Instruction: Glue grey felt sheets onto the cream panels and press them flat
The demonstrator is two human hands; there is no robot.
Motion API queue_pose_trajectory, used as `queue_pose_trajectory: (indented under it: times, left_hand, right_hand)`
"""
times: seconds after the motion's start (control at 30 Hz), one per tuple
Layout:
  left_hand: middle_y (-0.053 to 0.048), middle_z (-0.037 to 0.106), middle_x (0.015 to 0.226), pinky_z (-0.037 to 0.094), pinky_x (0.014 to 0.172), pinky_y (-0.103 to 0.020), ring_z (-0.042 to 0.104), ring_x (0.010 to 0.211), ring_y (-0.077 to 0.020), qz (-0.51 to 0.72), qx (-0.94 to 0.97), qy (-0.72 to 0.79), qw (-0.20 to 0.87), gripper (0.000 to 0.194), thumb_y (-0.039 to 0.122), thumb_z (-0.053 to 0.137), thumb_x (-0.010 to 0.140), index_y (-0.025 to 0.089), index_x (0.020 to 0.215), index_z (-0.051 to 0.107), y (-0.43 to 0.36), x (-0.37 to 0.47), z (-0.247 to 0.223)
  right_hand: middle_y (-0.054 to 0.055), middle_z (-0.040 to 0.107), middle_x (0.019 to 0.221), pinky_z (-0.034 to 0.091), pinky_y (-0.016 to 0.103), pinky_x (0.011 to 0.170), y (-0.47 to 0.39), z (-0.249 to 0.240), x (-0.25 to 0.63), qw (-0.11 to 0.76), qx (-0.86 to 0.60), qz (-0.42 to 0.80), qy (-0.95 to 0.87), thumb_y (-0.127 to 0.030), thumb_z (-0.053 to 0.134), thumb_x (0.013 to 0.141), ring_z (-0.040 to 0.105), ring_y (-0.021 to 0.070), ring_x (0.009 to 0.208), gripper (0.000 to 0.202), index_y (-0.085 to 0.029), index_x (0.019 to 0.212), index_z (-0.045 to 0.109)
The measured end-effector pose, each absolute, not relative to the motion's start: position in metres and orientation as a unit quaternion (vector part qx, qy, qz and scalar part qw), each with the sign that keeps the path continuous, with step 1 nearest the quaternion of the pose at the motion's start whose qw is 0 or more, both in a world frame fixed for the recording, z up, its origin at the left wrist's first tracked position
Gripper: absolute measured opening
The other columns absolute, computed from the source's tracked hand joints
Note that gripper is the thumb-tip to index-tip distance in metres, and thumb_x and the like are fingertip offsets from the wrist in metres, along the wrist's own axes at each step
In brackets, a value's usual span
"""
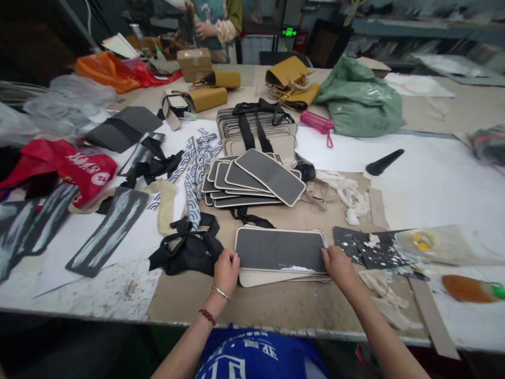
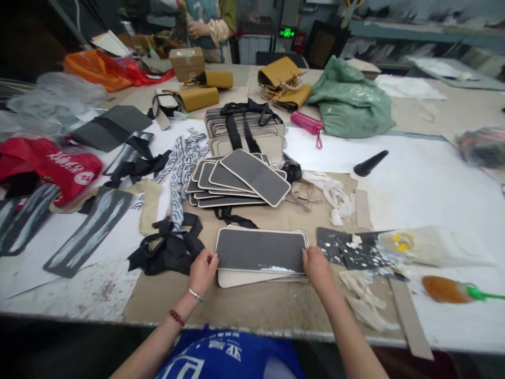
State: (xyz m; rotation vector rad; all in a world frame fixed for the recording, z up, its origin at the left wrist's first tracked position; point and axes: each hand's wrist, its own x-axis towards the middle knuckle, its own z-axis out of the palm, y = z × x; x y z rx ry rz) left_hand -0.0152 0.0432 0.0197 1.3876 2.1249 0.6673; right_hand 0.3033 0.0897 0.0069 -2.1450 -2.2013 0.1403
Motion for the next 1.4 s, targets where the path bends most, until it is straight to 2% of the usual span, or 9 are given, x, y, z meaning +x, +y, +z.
queue_pose_trajectory:
  times: [0.23,0.5,0.73,1.07,1.4]
  left_hand:
    - [0.001,0.05,0.051,0.035,0.054,-0.024,0.049,0.051,-0.015,0.25,0.512,0.78,0.259,0.015,0.028,0.045,0.069,0.021,0.056,0.042,0.046,-0.018,0.021]
    - [-0.001,0.053,0.056,0.034,0.056,-0.025,0.052,0.055,-0.0168,0.213,0.513,0.786,0.27,0.016,0.033,0.042,0.071,0.021,0.06,0.044,0.045,-0.02,0.02]
    - [0.0,0.053,0.057,0.035,0.058,-0.024,0.052,0.056,-0.0165,0.198,0.509,0.79,0.279,0.014,0.031,0.044,0.071,0.021,0.06,0.043,0.046,-0.019,0.022]
    - [-0.001,0.054,0.06,0.036,0.059,-0.024,0.052,0.059,-0.0158,0.194,0.524,0.788,0.259,0.014,0.026,0.043,0.075,0.02,0.062,0.043,0.045,-0.019,0.016]
    - [-0.001,0.051,0.058,0.036,0.059,-0.025,0.051,0.059,-0.0157,0.222,0.53,0.774,0.268,0.016,0.026,0.041,0.076,0.021,0.06,0.041,0.044,-0.021,0.011]
  right_hand:
    - [0.01,0.058,0.081,0.036,0.025,0.067,0.09,0.02,0.294,-0.014,-0.731,0.063,-0.679,-0.024,0.04,0.088,0.055,0.0177,0.078,0.02,-0.013,0.078,0.054]
    - [0.012,0.06,0.088,0.037,0.025,0.066,0.091,0.028,0.287,-0.036,-0.752,0.081,-0.654,-0.024,0.04,0.089,0.057,0.0186,0.082,0.02,-0.011,0.085,0.055]
    - [0.013,0.058,0.093,0.038,0.026,0.068,0.091,0.034,0.283,-0.064,-0.756,0.093,-0.644,-0.027,0.035,0.091,0.058,0.0195,0.084,0.024,-0.011,0.092,0.054]
    - [0.013,0.057,0.095,0.039,0.026,0.07,0.092,0.031,0.28,-0.085,-0.766,0.077,-0.632,-0.028,0.035,0.091,0.058,0.0198,0.086,0.024,-0.011,0.094,0.052]
    - [0.012,0.057,0.089,0.038,0.026,0.064,0.09,0.031,0.281,-0.079,-0.752,0.056,-0.652,-0.025,0.038,0.09,0.059,0.0187,0.079,0.021,-0.011,0.088,0.053]
